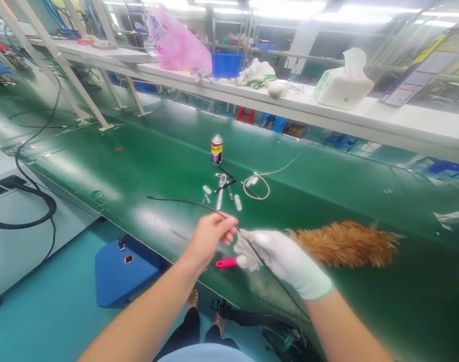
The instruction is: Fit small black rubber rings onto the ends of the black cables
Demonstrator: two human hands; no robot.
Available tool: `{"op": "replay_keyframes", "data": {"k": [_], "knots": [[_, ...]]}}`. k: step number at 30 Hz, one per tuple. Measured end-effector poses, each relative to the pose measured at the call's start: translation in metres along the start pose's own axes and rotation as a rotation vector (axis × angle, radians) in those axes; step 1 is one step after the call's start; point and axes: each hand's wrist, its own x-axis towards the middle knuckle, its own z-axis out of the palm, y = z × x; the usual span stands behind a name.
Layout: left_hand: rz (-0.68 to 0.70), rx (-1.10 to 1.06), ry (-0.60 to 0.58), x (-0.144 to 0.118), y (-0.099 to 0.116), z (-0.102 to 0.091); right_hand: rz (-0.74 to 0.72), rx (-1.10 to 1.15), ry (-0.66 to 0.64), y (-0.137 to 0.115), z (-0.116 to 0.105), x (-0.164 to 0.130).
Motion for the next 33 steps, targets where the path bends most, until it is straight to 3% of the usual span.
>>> {"op": "replay_keyframes", "data": {"k": [3,6,12,18,20,24,29,33], "knots": [[0.013,0.054,-0.003,-0.002,-0.002,0.009,0.021,0.013,0.027,0.002,0.0,0.007],[0.09,0.111,-0.003,-0.001,-0.001,0.013,-0.047,-0.166,0.1,-0.001,-0.001,0.006],[0.121,0.074,0.078,0.007,0.002,-0.004,-0.023,-0.525,0.089,-0.006,-0.011,-0.012],[0.08,0.056,0.011,0.005,-0.004,-0.001,-0.211,-0.724,0.183,-0.005,0.0,0.0],[0.087,0.036,0.034,0.006,-0.003,-0.005,-0.198,-0.812,0.19,-0.006,-0.002,-0.005],[0.082,0.016,0.047,0.006,-0.004,-0.013,-0.097,-0.888,0.201,-0.005,-0.005,-0.014],[0.099,0.065,0.007,0.003,-0.005,-0.008,-0.318,-0.98,0.221,-0.002,0.001,0.001],[0.164,0.051,0.086,0.005,0.005,-0.016,-0.256,-1.034,0.161,-0.006,-0.007,-0.008]]}}
